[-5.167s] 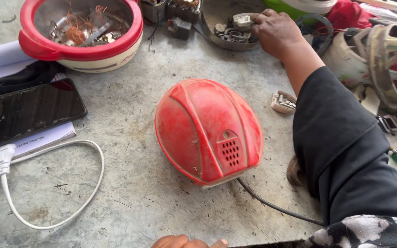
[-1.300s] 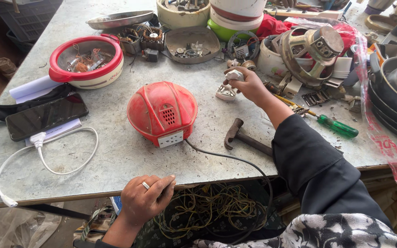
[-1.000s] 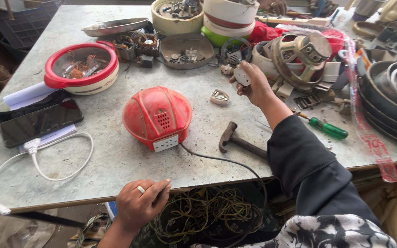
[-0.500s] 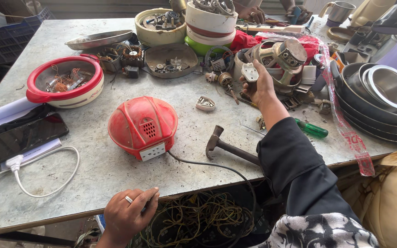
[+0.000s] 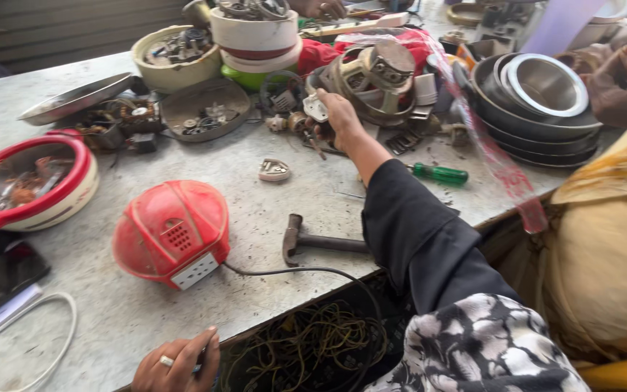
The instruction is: The person uses a screwdriver to disassemble and work on a small plastic electronic housing on a cluttered workbench.
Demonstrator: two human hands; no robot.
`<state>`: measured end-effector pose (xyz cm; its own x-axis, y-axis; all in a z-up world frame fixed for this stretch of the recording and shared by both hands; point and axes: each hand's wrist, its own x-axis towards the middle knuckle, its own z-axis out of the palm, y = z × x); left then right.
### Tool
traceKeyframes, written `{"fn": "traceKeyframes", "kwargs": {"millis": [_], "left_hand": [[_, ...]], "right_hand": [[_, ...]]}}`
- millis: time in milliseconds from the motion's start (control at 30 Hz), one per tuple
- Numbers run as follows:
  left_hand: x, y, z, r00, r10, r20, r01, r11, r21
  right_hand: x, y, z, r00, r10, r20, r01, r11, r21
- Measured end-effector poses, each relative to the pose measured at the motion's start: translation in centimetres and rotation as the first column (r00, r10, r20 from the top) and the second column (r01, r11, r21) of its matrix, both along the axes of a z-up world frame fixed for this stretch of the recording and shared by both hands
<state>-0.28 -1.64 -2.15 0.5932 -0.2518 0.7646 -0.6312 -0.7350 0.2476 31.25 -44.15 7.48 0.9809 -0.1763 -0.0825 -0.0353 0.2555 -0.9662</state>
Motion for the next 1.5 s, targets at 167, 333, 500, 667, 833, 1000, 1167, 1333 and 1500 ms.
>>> {"fn": "traceKeyframes", "kwargs": {"millis": [167, 333, 500, 667, 833, 1000, 1167, 1333, 1500], "left_hand": [[-0.6, -0.5, 1.0, 0.997, 0.049, 0.059, -0.050, 0.998, 0.025], [-1.0, -0.5, 2.2, 0.997, 0.029, 0.072, -0.031, 0.999, 0.031], [-1.6, -0.7, 3.1, 0.996, 0.020, 0.092, -0.023, 0.999, 0.028], [-1.8, -0.9, 3.8, 0.997, 0.014, 0.074, -0.015, 1.000, 0.016], [-1.7, -0.9, 3.8, 0.996, 0.006, 0.089, -0.006, 1.000, 0.009], [-1.3, -0.9, 3.1, 0.997, 0.016, 0.071, -0.016, 1.000, -0.005], [-1.1, -1.0, 3.3, 0.995, 0.032, -0.092, -0.038, 0.997, -0.061], [0.8, -2.2, 9.3, 0.907, -0.198, -0.372, 0.072, 0.942, -0.328], [5.5, -5.4, 17.2, 0.963, -0.252, -0.099, 0.238, 0.963, -0.128]], "right_hand": [[-3.7, 2.2, 4.1, 0.995, 0.082, 0.059, -0.084, 0.996, 0.019], [-11.7, 7.3, 6.6, 0.869, 0.491, 0.063, -0.462, 0.850, -0.253], [-18.8, 13.4, 2.2, 0.838, 0.544, -0.041, -0.541, 0.818, -0.195], [-15.9, 13.5, -0.6, 0.871, 0.489, 0.049, -0.478, 0.867, -0.142], [-10.1, 9.8, -2.8, 0.904, 0.410, 0.121, -0.376, 0.898, -0.230], [-3.7, 6.0, -1.2, 0.943, 0.235, 0.236, -0.162, 0.943, -0.291], [-5.2, 6.6, -0.5, 0.931, 0.140, 0.336, 0.173, 0.642, -0.747], [-6.9, 7.9, 0.4, 0.778, 0.229, 0.585, 0.438, 0.469, -0.767], [-6.6, 7.7, -2.1, 0.800, 0.296, 0.522, 0.363, 0.455, -0.813]]}}
